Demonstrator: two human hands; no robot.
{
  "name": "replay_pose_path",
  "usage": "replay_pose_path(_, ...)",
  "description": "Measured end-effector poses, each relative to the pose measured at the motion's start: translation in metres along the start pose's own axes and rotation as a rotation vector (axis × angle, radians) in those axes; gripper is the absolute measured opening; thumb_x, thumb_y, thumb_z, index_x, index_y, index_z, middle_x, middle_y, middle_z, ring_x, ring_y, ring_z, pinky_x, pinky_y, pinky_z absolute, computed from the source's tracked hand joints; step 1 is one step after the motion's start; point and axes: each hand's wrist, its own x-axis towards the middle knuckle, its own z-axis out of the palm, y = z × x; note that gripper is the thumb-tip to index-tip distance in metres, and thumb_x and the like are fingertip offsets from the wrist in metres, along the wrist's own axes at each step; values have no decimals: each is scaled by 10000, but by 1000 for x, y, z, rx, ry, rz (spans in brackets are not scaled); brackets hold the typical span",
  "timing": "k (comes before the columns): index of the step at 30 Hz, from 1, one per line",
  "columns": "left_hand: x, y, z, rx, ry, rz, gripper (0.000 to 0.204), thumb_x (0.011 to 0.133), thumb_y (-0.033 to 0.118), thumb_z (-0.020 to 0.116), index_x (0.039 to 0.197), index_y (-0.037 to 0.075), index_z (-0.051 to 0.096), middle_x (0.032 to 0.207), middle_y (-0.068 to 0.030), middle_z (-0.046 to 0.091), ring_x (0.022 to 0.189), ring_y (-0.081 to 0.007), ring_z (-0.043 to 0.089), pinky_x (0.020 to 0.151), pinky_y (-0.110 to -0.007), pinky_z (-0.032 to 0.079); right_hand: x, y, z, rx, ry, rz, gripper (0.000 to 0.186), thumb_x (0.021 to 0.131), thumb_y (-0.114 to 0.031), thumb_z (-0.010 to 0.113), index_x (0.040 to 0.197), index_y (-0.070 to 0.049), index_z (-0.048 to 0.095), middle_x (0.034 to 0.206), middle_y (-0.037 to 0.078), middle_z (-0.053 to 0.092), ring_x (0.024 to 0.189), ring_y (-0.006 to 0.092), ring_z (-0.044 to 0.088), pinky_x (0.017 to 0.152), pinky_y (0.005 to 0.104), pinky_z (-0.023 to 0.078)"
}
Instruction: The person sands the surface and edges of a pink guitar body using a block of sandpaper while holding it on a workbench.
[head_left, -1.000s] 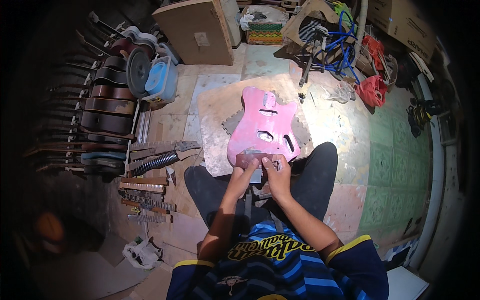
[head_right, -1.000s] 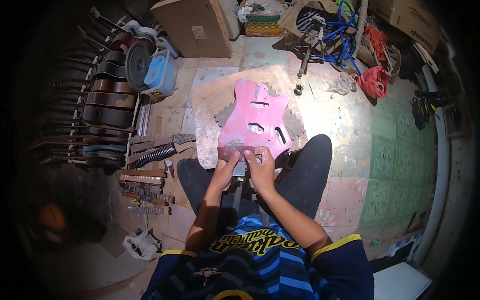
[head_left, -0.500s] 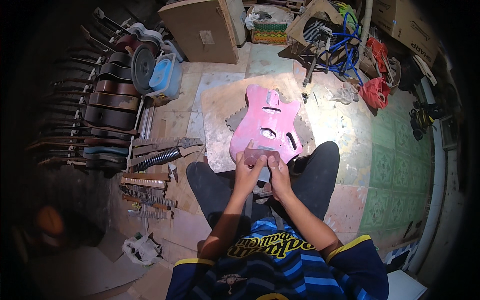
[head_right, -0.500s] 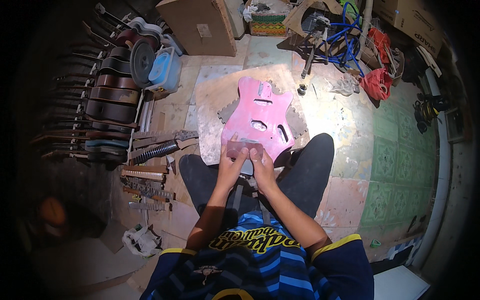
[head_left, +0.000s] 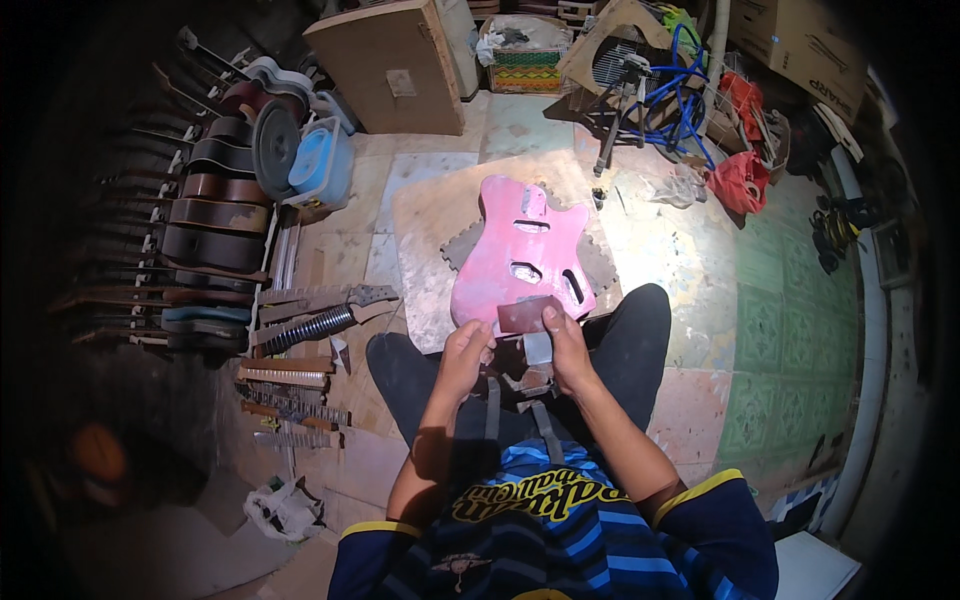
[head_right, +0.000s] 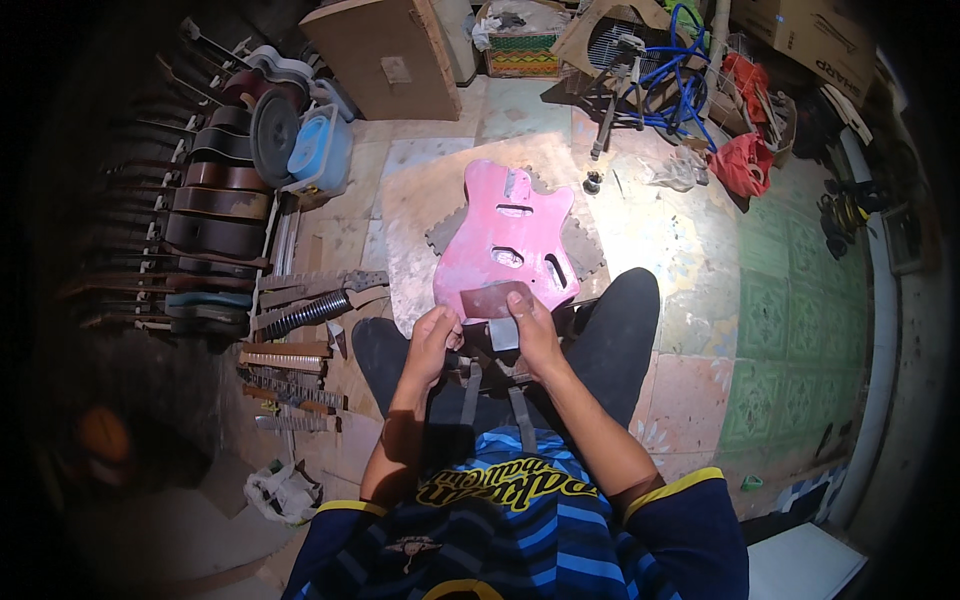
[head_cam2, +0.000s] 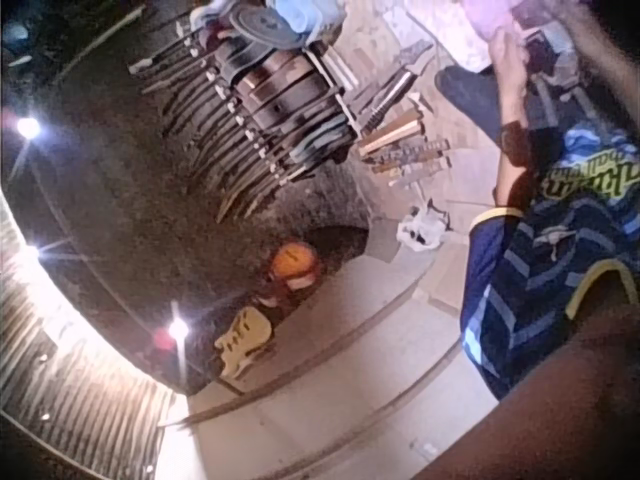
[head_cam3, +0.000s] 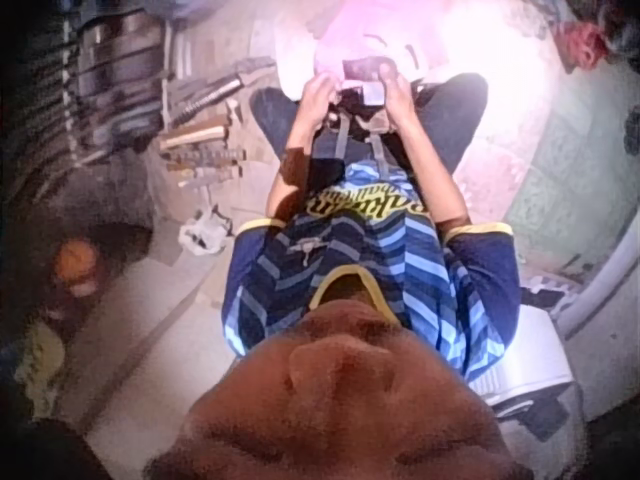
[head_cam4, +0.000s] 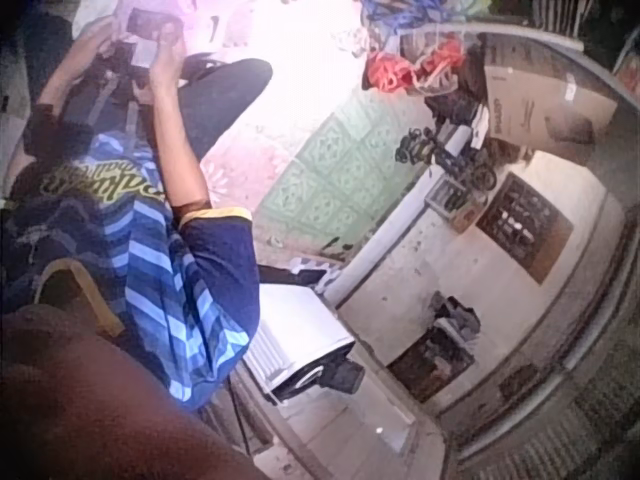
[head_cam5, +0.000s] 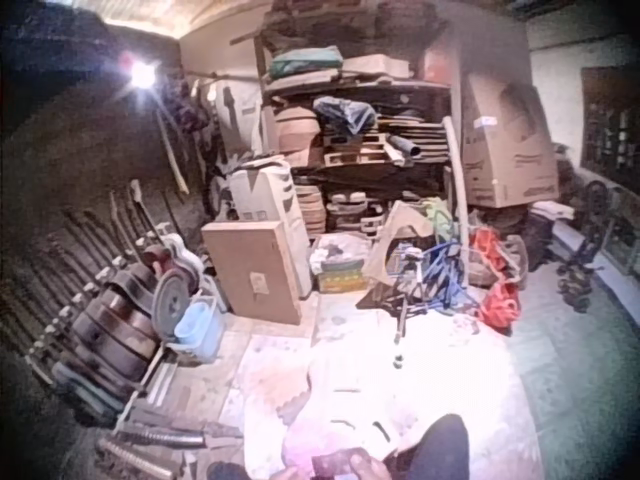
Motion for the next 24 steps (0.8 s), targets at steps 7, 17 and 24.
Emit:
replay_pose_path(7, 25, -11, -50, -121, 521, 221, 119, 1066, 146, 598, 1011, 42, 618, 776, 4, 572, 654, -85, 508, 623, -241, 424, -17, -7, -18, 318, -6, 143, 600, 1062, -577, 540, 1340, -46, 574, 1086, 87, 720, 826, 199, 739, 630, 349, 614)
replay_pose_path(17, 7, 54, 2, 155, 186, 37, 497, 999, 95, 702, 1454, -16, 537, 1334, -152, 633, 1199, -224, 630, 1005, -337, 525, -18, -28, -22, -225, 16, -56, 497, 1061, -459, 616, 1293, -20, 627, 1137, 62, 703, 1026, 131, 637, 930, 310, 504)
replay_pose_path(24, -2, 37, 54, 277, 57, 184, 282, 932, 42, 780, 1196, -42, 727, 1126, -101, 707, 1034, -151, 687, 889, -289, 553, -22, -21, -11, -145, -103, -24, 556, 1036, -492, 646, 1338, -27, 594, 1168, 68, 686, 1060, 143, 644, 954, 319, 514)
